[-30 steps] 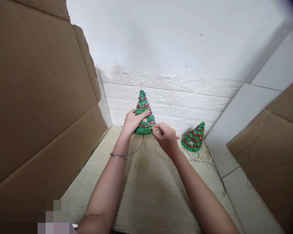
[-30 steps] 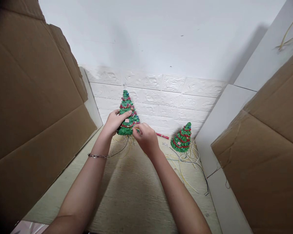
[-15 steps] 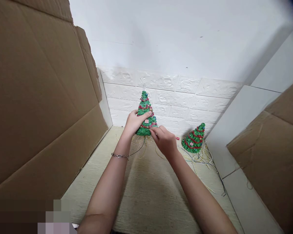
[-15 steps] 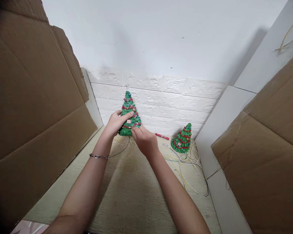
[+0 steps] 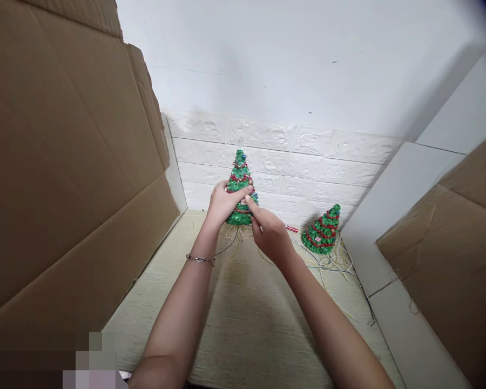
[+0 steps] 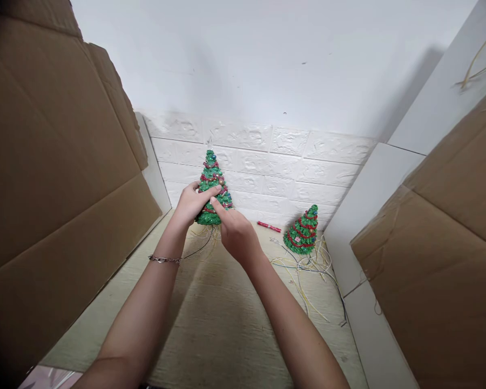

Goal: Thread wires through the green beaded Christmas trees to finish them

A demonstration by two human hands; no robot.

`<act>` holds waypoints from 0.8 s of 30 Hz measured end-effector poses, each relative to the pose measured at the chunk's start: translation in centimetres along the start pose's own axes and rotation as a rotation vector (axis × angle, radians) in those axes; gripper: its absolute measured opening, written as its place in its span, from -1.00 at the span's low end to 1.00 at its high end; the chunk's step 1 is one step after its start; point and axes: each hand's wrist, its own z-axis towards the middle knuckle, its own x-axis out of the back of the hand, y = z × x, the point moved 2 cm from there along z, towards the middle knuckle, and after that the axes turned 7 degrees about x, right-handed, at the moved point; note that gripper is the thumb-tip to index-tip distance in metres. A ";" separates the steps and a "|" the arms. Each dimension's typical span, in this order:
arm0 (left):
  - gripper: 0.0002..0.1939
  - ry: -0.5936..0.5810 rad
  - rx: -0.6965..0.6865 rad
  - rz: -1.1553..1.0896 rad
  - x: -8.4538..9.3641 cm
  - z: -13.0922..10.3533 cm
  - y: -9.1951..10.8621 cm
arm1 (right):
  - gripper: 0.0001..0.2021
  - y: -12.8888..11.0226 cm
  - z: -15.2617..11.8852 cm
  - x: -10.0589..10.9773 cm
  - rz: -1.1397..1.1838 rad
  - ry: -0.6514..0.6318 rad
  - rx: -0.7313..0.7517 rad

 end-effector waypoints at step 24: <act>-0.63 0.095 0.020 -0.609 0.8 0.3 1.0 | -0.86 0.2 0.3 1.4 0.399 -0.012 -0.484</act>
